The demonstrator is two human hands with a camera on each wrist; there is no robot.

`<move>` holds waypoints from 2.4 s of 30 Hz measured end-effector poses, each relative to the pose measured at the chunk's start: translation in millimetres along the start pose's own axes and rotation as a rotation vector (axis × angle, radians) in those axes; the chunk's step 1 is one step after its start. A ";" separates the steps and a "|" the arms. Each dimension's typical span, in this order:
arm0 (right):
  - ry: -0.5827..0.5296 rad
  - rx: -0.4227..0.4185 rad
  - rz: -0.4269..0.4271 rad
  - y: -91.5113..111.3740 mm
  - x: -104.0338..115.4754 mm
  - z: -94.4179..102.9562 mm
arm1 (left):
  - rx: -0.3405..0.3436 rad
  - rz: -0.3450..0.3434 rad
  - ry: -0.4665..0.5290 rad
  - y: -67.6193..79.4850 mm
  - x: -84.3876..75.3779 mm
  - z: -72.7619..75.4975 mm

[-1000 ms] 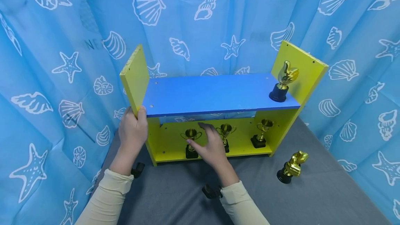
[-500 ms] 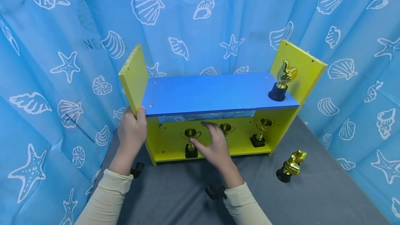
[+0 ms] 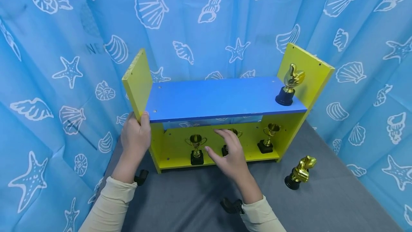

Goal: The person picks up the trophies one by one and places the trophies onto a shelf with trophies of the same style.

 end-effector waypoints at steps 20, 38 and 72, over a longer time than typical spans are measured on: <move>0.001 -0.163 0.019 1.7 6.8 70.9 | 0.156 0.077 -0.064 -9.7 -7.1 6.1; 0.021 -0.285 0.018 -1.9 10.8 119.8 | 0.080 0.057 -0.056 -35.9 -32.2 21.7; 0.061 -0.253 -0.105 12.5 -10.1 137.3 | 0.060 0.069 -0.101 -33.5 -29.3 13.0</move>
Point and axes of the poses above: each hand's wrist, its own y-axis away from the middle knuckle, its own z-axis out of the back of the hand, x = y × z, the point moved 7 cm from there along -y, towards the middle knuckle, and after that the axes turned 8 degrees about -x, right-handed, at the moved point
